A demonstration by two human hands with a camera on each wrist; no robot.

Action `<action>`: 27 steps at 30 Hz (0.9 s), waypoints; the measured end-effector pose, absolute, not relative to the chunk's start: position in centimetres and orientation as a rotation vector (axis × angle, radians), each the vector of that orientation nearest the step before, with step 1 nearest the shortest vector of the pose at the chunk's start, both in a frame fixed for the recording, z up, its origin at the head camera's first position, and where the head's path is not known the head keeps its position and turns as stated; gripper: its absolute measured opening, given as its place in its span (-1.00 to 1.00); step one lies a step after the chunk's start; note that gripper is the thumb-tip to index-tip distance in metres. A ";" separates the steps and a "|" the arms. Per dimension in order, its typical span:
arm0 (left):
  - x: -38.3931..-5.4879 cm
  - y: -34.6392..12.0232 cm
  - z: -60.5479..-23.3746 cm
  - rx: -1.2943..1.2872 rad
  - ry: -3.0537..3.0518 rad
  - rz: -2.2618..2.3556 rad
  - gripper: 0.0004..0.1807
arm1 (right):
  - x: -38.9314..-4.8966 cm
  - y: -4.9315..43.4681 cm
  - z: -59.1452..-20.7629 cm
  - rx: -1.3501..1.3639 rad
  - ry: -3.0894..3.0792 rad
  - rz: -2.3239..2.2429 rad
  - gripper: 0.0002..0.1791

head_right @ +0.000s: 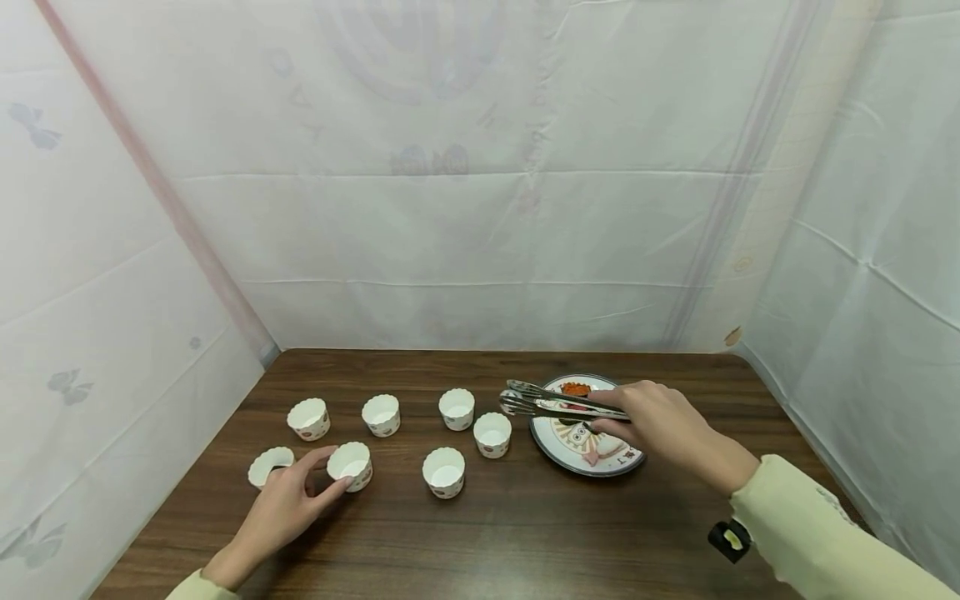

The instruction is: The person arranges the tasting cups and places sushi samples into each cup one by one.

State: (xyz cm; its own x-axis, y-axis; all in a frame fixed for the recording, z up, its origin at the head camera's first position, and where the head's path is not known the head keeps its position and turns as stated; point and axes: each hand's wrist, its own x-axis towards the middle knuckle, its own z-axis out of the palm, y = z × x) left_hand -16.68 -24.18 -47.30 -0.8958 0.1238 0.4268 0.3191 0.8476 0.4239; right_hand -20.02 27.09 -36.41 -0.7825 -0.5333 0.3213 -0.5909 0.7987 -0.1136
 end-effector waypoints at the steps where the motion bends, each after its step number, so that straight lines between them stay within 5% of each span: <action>1: -16.7 -24.2 -47.3 -0.330 -2.636 -0.700 -0.45 | -20.1 26.6 -36.3 0.879 -2.715 0.311 -0.59; 27: -16.8 -24.1 -47.3 -0.332 -2.628 -0.702 -0.45 | -23.0 14.0 -36.8 1.249 -2.654 0.427 -0.60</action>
State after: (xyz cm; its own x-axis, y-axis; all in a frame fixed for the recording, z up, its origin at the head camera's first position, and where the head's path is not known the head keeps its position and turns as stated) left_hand -16.75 -24.12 -47.25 -0.8923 0.1234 0.4342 0.3235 0.8457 0.4245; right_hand -22.95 13.97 -36.84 -0.6319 -0.7231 0.2789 -0.7741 0.6066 -0.1812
